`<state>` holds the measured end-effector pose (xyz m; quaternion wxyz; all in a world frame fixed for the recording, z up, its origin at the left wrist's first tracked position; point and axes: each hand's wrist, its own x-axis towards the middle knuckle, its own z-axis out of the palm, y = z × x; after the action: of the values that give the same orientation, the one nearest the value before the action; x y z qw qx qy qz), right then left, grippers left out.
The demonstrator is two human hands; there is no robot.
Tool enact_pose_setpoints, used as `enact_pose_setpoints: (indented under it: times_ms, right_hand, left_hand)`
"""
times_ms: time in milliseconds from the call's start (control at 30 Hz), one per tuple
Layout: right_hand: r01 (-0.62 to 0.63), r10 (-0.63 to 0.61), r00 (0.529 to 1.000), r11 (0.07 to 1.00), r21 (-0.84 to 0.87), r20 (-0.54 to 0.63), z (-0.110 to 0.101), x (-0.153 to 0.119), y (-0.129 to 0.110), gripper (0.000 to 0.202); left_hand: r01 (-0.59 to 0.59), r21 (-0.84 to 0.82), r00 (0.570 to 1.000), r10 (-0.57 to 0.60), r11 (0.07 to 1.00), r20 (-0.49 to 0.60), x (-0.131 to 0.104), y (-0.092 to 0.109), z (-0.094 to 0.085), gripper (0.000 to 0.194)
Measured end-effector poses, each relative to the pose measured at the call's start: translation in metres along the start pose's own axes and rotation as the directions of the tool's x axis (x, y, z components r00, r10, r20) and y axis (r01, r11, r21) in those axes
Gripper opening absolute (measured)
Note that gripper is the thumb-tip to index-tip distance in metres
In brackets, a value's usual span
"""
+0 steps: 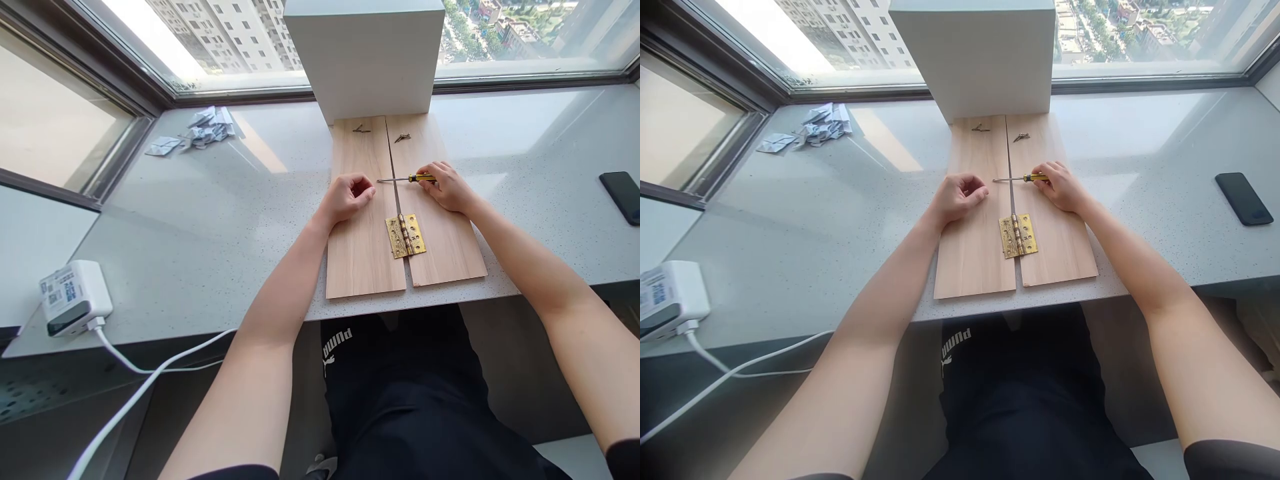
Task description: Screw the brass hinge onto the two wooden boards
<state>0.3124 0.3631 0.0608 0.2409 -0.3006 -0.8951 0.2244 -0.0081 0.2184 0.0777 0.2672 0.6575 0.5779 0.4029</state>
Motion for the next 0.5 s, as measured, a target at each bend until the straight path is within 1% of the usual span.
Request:
enact_pose_setpoints:
  times_ms: [200, 333, 500]
  right_hand:
    - [-0.016, 0.015, 0.999, 1.000, -0.020, -0.028, 0.004, -0.001, -0.002, 0.037]
    - [-0.024, 0.023, 0.999, 0.999, -0.034, -0.044, 0.008, -0.003, -0.006, 0.034]
    - [-0.027, 0.024, 0.998, 0.999, -0.044, -0.053, 0.010, -0.005, -0.007, 0.033]
  left_hand:
    - [0.014, -0.053, 0.998, -0.017, 0.998, -0.054, 0.001, 0.002, 0.003, 0.015]
    - [0.004, -0.067, 1.000, -0.006, 0.998, -0.031, 0.000, 0.005, 0.004, 0.014]
    - [-0.004, 0.007, 1.000, 0.004, 1.000, 0.016, -0.003, 0.010, 0.004, 0.017]
